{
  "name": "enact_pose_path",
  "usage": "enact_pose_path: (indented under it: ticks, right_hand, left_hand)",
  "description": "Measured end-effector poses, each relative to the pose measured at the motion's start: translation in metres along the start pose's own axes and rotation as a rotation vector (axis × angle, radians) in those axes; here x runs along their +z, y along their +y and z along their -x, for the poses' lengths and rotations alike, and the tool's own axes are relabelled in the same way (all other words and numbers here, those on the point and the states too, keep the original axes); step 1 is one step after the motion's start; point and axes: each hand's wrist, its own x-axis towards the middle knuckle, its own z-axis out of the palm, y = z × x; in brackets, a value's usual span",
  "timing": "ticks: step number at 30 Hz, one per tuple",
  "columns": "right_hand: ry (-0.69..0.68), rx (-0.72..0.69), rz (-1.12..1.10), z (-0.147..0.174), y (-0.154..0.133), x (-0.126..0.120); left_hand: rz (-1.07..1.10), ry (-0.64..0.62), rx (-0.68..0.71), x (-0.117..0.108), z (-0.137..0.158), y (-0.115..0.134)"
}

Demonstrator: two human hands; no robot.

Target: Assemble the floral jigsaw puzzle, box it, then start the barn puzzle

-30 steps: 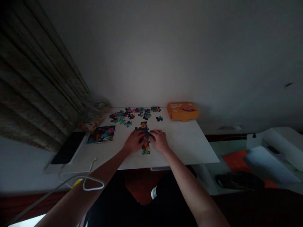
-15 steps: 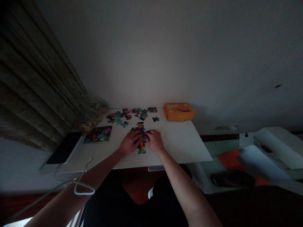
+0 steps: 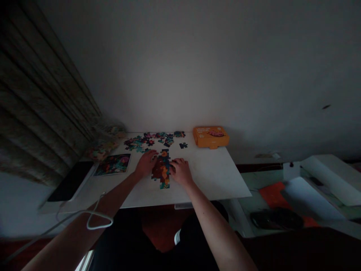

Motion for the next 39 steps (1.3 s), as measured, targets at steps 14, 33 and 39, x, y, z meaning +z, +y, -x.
enact_pose_path:
  ticks: [14,33,39]
  right_hand:
    - [0.046,0.216,0.167,-0.008,0.006,0.009]
    - [0.051,0.211,0.128,-0.007,0.008,0.007]
    - [0.077,0.197,0.120,-0.006,0.009,0.008]
  left_hand:
    - [-0.202,-0.020,-0.362,0.064,-0.108,0.045]
    - [0.149,0.002,-0.204,0.026,-0.113,0.024]
    - [0.216,-0.168,-0.068,-0.022,-0.057,-0.007]
